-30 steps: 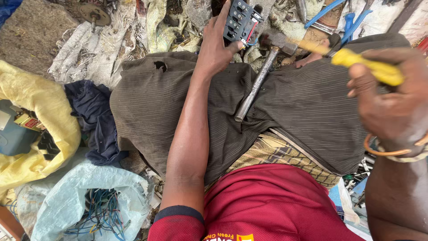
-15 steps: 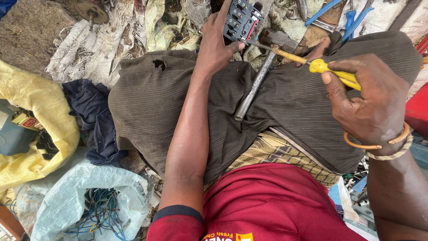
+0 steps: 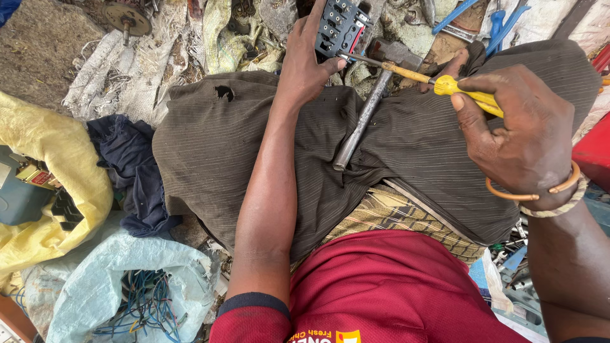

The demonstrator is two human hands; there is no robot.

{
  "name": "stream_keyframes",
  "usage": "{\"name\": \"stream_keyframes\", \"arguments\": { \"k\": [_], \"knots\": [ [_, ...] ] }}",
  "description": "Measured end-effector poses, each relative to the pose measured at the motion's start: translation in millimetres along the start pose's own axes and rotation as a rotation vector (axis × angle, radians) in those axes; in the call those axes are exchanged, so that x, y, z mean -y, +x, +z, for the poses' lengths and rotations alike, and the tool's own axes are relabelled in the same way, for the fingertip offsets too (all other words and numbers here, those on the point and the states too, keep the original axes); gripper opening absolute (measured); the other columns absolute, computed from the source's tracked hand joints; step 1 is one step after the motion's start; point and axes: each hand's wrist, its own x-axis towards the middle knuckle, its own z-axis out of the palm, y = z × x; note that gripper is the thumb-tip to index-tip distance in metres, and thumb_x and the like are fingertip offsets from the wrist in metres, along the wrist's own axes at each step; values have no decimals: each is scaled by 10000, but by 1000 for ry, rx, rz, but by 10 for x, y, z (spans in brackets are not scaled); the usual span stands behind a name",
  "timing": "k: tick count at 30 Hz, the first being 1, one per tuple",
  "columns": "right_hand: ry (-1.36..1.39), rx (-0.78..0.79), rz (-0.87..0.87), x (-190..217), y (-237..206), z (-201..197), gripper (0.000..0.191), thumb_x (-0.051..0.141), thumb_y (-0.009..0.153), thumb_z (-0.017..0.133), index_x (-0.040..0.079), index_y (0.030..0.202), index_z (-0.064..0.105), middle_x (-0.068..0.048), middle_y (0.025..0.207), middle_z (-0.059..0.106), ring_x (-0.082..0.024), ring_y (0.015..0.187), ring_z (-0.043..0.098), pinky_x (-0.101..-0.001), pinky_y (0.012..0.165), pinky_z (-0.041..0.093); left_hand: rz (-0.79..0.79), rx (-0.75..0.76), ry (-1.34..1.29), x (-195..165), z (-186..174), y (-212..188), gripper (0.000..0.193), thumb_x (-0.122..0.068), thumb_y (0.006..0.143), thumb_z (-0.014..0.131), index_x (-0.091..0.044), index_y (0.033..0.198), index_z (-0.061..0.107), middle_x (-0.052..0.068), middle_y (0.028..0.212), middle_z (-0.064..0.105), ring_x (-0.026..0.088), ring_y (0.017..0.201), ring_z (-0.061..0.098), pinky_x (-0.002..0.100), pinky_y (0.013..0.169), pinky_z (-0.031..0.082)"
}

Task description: The person is repairing a small electronic component, likely a switch or relay, using a screwdriver and a hammer. They are seated on the ground in a cluttered workspace, manipulating the component and using tools to adjust or fix it.

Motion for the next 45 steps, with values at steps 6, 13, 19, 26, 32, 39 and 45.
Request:
{"name": "stream_keyframes", "arguments": {
  "k": [6, 13, 19, 26, 32, 39, 45],
  "knots": [
    [-64, 28, -12, 54, 119, -35, 202, 73, 1041, 835, -44, 1110, 685, -156, 976, 687, -265, 820, 698, -341, 674, 543, -49, 16, 25, 15, 27, -1, 1091, -191, 752, 957, -319, 1607, 292, 158, 1532, 497, 386, 1417, 496, 543, 1148, 484],
    [-283, 149, 22, 176, 367, -113, 277, 228, 996, 851, -1, 1031, 700, -113, 803, 643, -275, 674, 645, -400, 586, 496, -4, 8, 26, 2, -26, -18, 1114, -180, 766, 967, -303, 1623, 265, 177, 1539, 487, 384, 1415, 502, 541, 1153, 484],
    [-219, 185, -193, 201, 507, -145, 151, 86, 988, 808, 48, 1047, 675, -134, 995, 578, -314, 827, 645, -400, 702, 516, -6, 14, 22, -48, -41, -5, 1123, -171, 737, 958, -276, 1620, 271, 167, 1509, 516, 380, 1388, 537, 509, 1146, 502],
    [-313, 205, -113, 400, 576, -136, 276, 186, 940, 856, -14, 1049, 701, -163, 923, 587, -301, 717, 625, -418, 594, 518, -11, 25, 35, -31, -36, -24, 1111, -187, 788, 951, -260, 1634, 235, 182, 1491, 533, 390, 1359, 568, 527, 1103, 522],
    [-214, 75, -247, 550, 708, -127, 388, 172, 851, 859, -44, 1115, 673, -185, 1037, 602, -343, 840, 636, -415, 646, 534, -52, 35, 40, 23, 39, -5, 1129, -214, 792, 943, -269, 1640, 199, 188, 1456, 557, 364, 1296, 631, 531, 1064, 548],
    [-72, 141, -234, 152, 482, -54, 212, 57, 898, 782, 60, 1053, 637, -144, 1110, 633, -323, 924, 633, -395, 777, 529, -57, 53, 62, 51, 14, -7, 1101, -228, 832, 934, -234, 1638, 184, 200, 1419, 560, 363, 1250, 654, 517, 1016, 560],
    [597, -249, -76, 76, 569, 771, 218, 48, 1091, 743, 30, 1243, 588, -110, 1221, 627, -222, 1029, 657, -309, 880, 579, -61, 50, 64, -41, -24, 11, 1123, -238, 817, 938, -232, 1647, 182, 179, 1355, 610, 364, 1208, 665, 504, 1015, 551]
  ]
}}
